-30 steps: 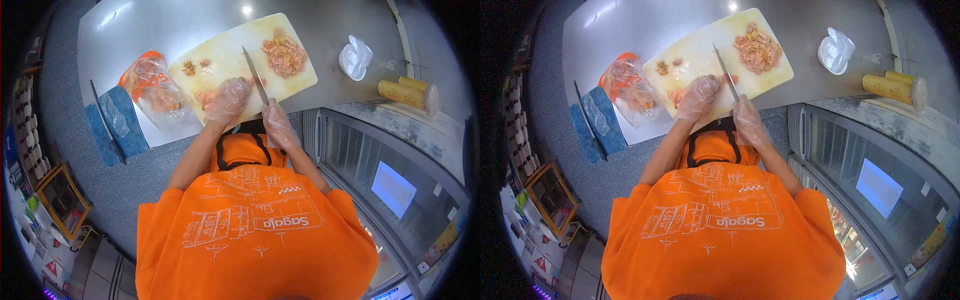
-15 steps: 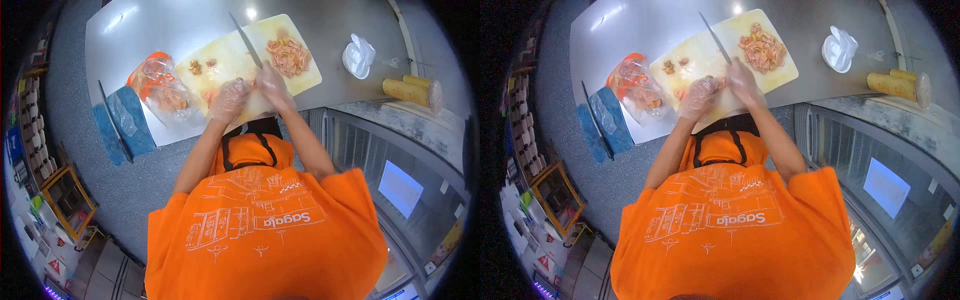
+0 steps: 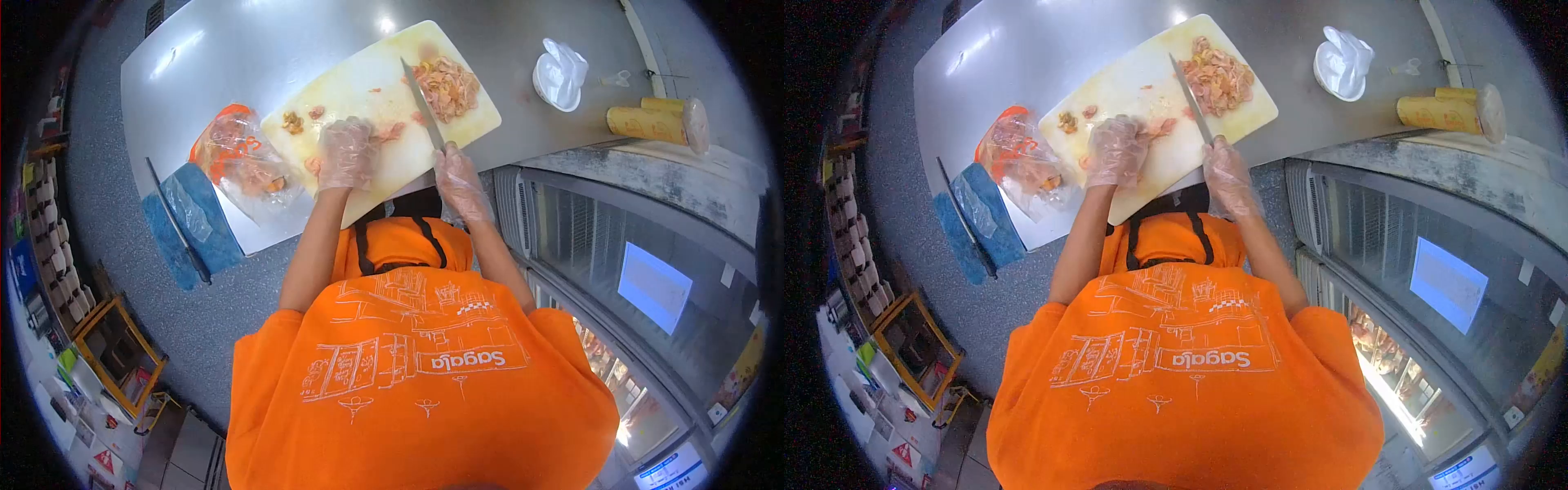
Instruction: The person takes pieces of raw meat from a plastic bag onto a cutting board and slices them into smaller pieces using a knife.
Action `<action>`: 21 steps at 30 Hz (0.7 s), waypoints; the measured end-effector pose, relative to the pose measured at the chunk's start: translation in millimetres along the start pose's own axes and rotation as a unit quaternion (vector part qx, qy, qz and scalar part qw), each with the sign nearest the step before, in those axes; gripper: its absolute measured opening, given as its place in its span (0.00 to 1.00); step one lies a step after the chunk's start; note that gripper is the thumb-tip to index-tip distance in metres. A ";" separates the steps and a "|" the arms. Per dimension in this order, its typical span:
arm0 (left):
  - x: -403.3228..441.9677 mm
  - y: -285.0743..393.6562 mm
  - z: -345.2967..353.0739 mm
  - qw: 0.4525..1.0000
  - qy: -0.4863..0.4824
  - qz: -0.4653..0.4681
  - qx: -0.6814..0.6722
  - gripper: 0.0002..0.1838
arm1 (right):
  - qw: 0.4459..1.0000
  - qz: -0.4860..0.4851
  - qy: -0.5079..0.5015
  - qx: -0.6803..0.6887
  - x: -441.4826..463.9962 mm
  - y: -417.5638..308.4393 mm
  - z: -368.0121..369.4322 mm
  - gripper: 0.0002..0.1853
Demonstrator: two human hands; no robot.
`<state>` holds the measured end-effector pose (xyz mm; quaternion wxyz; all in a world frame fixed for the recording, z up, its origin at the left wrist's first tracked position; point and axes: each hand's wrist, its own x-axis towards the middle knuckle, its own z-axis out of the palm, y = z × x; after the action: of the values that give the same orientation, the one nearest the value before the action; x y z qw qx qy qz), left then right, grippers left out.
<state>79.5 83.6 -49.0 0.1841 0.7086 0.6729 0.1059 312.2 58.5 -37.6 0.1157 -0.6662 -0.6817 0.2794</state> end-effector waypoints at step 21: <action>-2.6 -5.4 24.2 0.991 -0.013 0.132 -0.026 0.09 | 0.994 0.008 -0.113 -0.006 -8.1 17.8 24.1 0.17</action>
<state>84.0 78.3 -73.0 0.1961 0.7878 0.5675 0.1376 315.1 44.4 -65.0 0.0317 -0.6368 -0.6865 0.3496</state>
